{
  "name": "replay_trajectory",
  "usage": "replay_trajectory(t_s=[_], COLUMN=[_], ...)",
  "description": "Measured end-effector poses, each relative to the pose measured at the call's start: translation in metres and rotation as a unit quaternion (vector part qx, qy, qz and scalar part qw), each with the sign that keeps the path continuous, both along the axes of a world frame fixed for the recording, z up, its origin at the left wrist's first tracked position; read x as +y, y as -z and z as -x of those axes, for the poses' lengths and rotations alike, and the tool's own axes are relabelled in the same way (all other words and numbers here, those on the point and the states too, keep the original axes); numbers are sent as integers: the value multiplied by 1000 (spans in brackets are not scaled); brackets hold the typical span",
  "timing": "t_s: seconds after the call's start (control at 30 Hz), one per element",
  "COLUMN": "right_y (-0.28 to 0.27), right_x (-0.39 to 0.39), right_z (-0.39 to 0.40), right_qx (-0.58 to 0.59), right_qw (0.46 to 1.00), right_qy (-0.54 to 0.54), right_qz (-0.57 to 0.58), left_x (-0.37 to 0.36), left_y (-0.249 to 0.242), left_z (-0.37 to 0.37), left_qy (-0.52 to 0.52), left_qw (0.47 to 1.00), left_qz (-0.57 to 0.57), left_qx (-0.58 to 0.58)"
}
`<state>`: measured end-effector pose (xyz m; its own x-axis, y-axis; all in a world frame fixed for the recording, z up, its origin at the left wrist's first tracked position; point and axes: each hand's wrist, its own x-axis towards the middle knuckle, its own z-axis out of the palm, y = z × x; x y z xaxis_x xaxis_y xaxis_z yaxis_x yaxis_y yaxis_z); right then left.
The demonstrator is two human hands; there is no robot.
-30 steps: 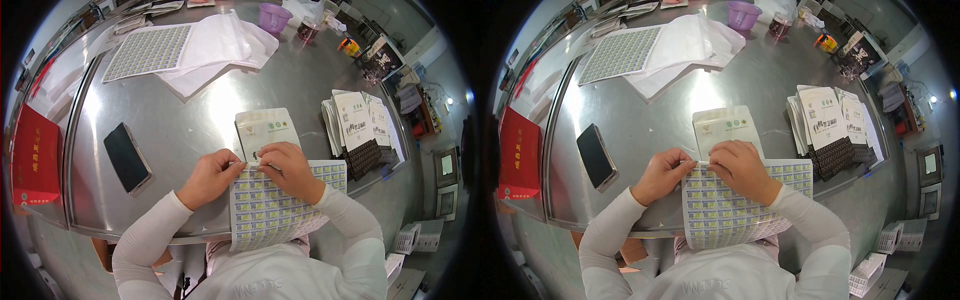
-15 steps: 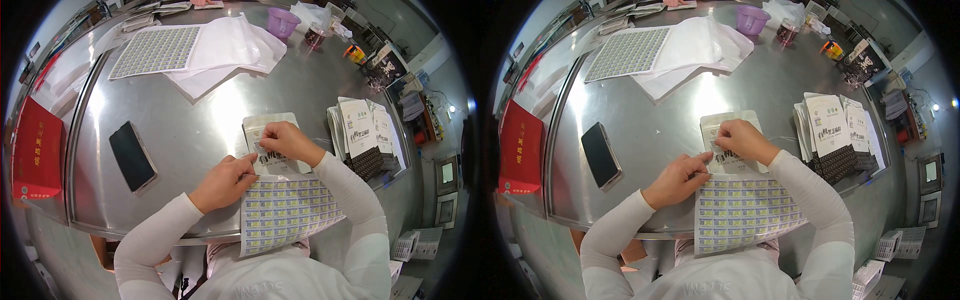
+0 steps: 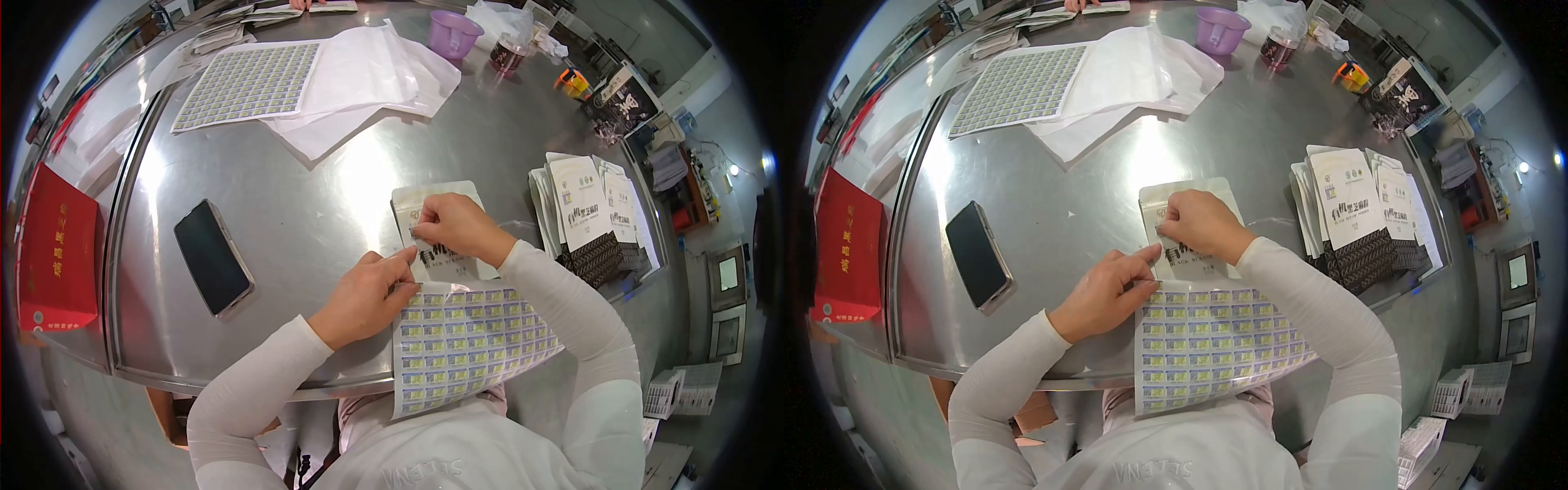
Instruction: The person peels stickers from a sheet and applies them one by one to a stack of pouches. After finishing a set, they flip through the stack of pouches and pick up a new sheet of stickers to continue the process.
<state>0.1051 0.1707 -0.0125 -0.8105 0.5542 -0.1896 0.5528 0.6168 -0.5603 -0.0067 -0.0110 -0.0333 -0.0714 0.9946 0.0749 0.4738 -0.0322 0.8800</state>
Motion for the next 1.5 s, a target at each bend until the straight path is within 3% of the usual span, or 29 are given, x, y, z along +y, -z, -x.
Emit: replay_trajectory(t_s=[0.17, 0.27, 0.37, 0.57, 0.67, 0.73, 0.77, 0.87, 0.97, 1.1, 1.17, 1.2, 1.23, 1.3, 1.37, 1.43, 1.5], right_y=[-11, -20, 0, 8, 7, 7, 7, -27, -62, -111, -102, -92, -82, -63, -53, -44, -41], right_x=[-6, 4, 32, 49, 46, 52, 54, 40, 70, 155, 191, 209, 214, 192, 101, 22, -31], right_z=[1, -9, -36, -52, -55, -62, -66, -82, -118, -177, -193, -200, -195, -163, -107, -77, -59], right_qx=[-39, -82, 43, 30, 148, 218, 251, 262, 374, 285, 154, 85, 42, 119, 204, 163, 160], right_qw=[996, 988, 975, 988, 974, 958, 939, 931, 901, 938, 935, 913, 853, 834, 951, 984, 982], right_qy=[-1, 50, 97, 112, 162, 167, 169, 193, 188, 195, 235, 250, 208, 111, 111, -13, -101], right_qz=[-78, -123, -194, -102, -64, 87, 162, 163, 115, -10, -214, -311, -477, -528, -206, -67, -20], left_x=[0, -1, -1, 0, -1, -2, -3, -3, -9, -7, -7, -6, -6, -7, -7, -6, -5], left_y=[-1, -4, -3, -4, -4, -1, 0, 0, -15, 1, -3, -5, -6, -5, -12, -15, -11], left_z=[-2, -2, -2, -2, -2, -2, -3, -7, -10, -10, -11, -11, -11, -10, -9, -6, -6], left_qy=[-3, -3, -7, -6, -12, -19, -30, -52, -65, -62, -72, -78, -84, -105, -112, -118, -115], left_qw=[1000, 1000, 1000, 999, 1000, 1000, 998, 978, 970, 956, 965, 969, 974, 978, 979, 978, 976], left_qz=[8, 21, 29, 30, 24, 7, 19, 39, 23, 18, 13, 10, 14, 26, 32, 43, 51], left_qx=[9, 7, 5, 8, 7, 10, -54, -197, -232, -287, -251, -233, -212, -176, -168, -166, -176])
